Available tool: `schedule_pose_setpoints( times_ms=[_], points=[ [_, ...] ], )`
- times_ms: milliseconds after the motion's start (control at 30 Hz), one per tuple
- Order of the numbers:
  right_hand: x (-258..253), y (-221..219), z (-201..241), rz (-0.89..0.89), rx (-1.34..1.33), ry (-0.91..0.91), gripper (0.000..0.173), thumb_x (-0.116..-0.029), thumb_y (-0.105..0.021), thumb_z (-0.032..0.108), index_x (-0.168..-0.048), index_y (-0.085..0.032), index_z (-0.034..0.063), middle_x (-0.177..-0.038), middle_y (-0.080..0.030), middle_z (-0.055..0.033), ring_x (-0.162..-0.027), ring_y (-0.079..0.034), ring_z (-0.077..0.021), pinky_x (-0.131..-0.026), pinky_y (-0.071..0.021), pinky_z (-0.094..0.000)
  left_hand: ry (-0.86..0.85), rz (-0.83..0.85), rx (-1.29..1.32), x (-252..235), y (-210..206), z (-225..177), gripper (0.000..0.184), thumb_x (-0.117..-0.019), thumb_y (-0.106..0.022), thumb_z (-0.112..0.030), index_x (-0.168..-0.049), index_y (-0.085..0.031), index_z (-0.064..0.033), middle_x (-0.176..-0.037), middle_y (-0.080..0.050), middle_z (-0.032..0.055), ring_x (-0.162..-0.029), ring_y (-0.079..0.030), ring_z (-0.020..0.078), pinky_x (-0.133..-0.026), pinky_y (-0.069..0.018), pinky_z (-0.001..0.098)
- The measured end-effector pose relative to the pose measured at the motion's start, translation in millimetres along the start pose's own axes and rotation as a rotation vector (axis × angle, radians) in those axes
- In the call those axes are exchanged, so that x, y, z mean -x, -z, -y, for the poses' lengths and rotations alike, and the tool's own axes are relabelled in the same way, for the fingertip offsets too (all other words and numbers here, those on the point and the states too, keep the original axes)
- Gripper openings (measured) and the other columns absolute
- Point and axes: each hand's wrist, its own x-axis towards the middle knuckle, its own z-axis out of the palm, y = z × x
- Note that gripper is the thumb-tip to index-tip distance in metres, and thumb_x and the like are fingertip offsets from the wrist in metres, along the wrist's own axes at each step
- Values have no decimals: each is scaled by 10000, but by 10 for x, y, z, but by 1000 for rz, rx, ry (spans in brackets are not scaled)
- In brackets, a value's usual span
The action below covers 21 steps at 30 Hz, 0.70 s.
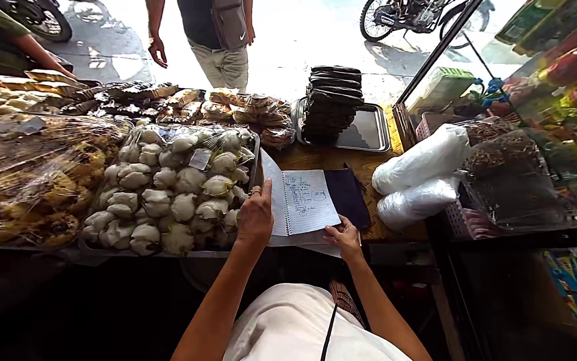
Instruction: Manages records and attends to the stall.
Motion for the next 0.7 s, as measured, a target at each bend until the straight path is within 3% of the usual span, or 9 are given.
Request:
schedule_pose_setpoints(
  times_ms=[67,133,233,300,367,400,500,600,700],
  points=[
    [0,-30,-63,-51,-30,2,527,-1012,-613,26,-1488,-404,-59,-1148,-646,-273,-870,-713,-253,-741,-605,-360,-25,-66,-136,5,-67,30,586,-920,-689,25,-1475,-502,22,-1408,-498,352,-1268,-528,528,-970,-477,626],
    [5,-67,-124,-89,-35,37,443,-1037,-571,35,-1447,-452,-84,-1159,-643,-264,-885,-702,-237,-759,-598,-354,-200,-74,-109,73,-322,38,807,-802,-819,-27,-1504,-435,74,-1617,-200,382,-1520,-187,530,-1167,-205,711],
    [28,-86,-130,-91,-1,116,366,-1030,-549,-9,-1383,-516,-102,-1155,-660,-249,-893,-712,-215,-767,-606,-332,-319,321,35,142,-793,-148,901,-901,-769,-338,-1569,-315,60,-1659,-113,340,-1571,-75,449,-1241,-80,634],
    [56,-106,-120,-87,32,172,362,-1006,-566,-36,-1360,-542,-107,-1116,-677,-236,-874,-706,-203,-768,-598,-326,-335,383,144,148,-1137,-186,771,-945,-719,-291,-1538,-379,66,-1629,-250,329,-1539,-234,444,-1248,-199,543],
    [84,-131,-147,-93,52,228,358,-980,-587,-54,-1333,-567,-111,-1094,-689,-229,-876,-700,-194,-780,-587,-320,-452,109,270,194,-1423,-131,411,-919,-695,-84,-1301,-660,63,-1389,-597,294,-1293,-587,456,-1075,-481,525],
    [91,-141,-161,-91,55,255,358,-973,-602,-49,-1324,-575,-112,-1084,-696,-224,-883,-701,-189,-791,-586,-319,-488,14,316,204,-1458,-116,295,-924,-664,-31,-1200,-722,55,-1269,-683,261,-1170,-672,435,-978,-549,512],
    [109,-232,-116,-64,16,286,370,-1013,-602,50,-1343,-559,-111,-1090,-706,-208,-908,-703,-172,-806,-581,-311,-455,-56,463,164,-1376,-26,202,-953,-625,-17,-1082,-761,59,-1118,-745,229,-1001,-743,386,-871,-591,489],
    [118,-263,11,-6,-176,76,511,-1134,-348,279,-1490,-385,-87,-1352,-604,-265,-1151,-665,-278,-931,-551,-400,-315,-69,699,177,-1447,54,184,-958,-629,-18,-1041,-747,96,-1068,-742,243,-972,-750,305,-886,-601,392],
    [-5,-252,79,41,-300,-32,611,-1136,-216,416,-1505,-378,-42,-1342,-595,-215,-1107,-658,-230,-915,-544,-367,-264,-93,883,323,-1462,23,182,-935,-620,20,-1045,-716,128,-1067,-719,251,-996,-730,258,-905,-597,351]
  ],
)
